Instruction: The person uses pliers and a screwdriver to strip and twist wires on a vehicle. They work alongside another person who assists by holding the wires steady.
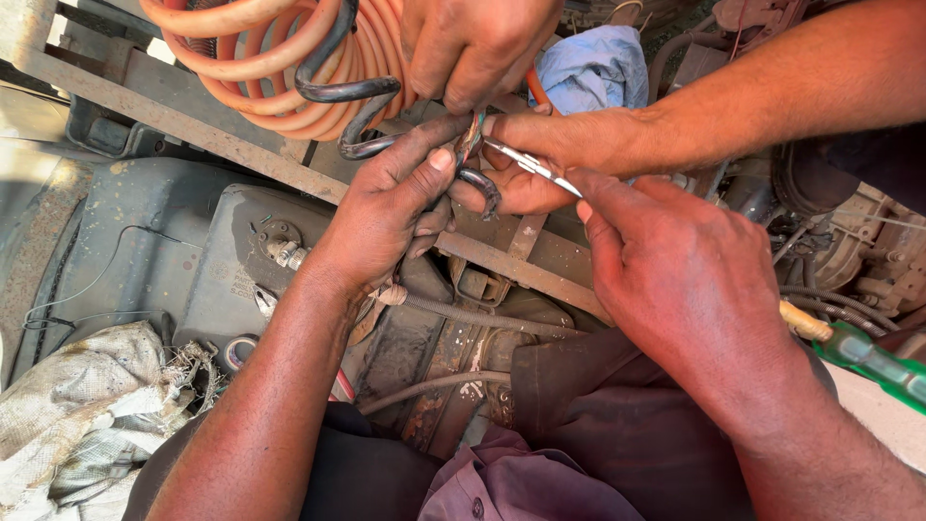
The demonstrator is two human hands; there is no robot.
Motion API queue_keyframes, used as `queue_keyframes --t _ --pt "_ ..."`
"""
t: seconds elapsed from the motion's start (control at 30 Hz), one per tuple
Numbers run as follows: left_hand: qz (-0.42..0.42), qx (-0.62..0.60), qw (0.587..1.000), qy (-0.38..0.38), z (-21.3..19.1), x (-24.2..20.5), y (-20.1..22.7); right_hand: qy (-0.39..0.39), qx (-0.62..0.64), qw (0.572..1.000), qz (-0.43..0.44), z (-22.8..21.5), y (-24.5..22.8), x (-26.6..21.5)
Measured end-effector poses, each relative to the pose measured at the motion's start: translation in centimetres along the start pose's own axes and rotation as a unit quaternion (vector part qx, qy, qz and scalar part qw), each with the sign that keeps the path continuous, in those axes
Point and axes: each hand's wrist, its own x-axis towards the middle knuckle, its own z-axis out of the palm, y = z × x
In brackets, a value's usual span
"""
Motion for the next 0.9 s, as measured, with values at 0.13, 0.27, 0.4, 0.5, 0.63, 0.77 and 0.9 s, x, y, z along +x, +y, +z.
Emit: queue_keyframes --t 0.13,0.27,0.4,0.5,0.63,0.77,0.9 --pt "0.011 0.035 0.999 0.014 0.0 0.3 -0.2 0.005 0.002 1.0 0.004 0.2 0.3 0.1" --pt "0.001 0.057 0.998 0.029 -0.1 0.5 -0.4 0.023 -0.002 1.0 -0.018 0.5 0.1 0.2" --pt "0.005 0.045 0.998 0.039 0.0 0.5 -0.4 0.028 -0.009 0.999 -0.021 0.3 0.0 0.2" --pt "0.015 0.001 1.0 0.025 0.0 0.2 -0.3 0.035 -0.015 0.999 -0.022 -0.1 0.0 0.0" --pt "0.015 -0.009 0.999 0.027 0.2 -0.1 0.0 0.044 -0.012 0.998 -0.033 -0.5 0.3 -0.4" --pt "0.027 -0.014 0.999 0.022 0.3 -0.4 0.3 0.063 0.012 0.997 -0.052 -0.4 0.4 -0.6" --pt "0.041 -0.037 0.998 0.023 0.3 -0.6 0.3 0.05 0.012 0.998 -0.045 -0.3 0.5 -0.5"
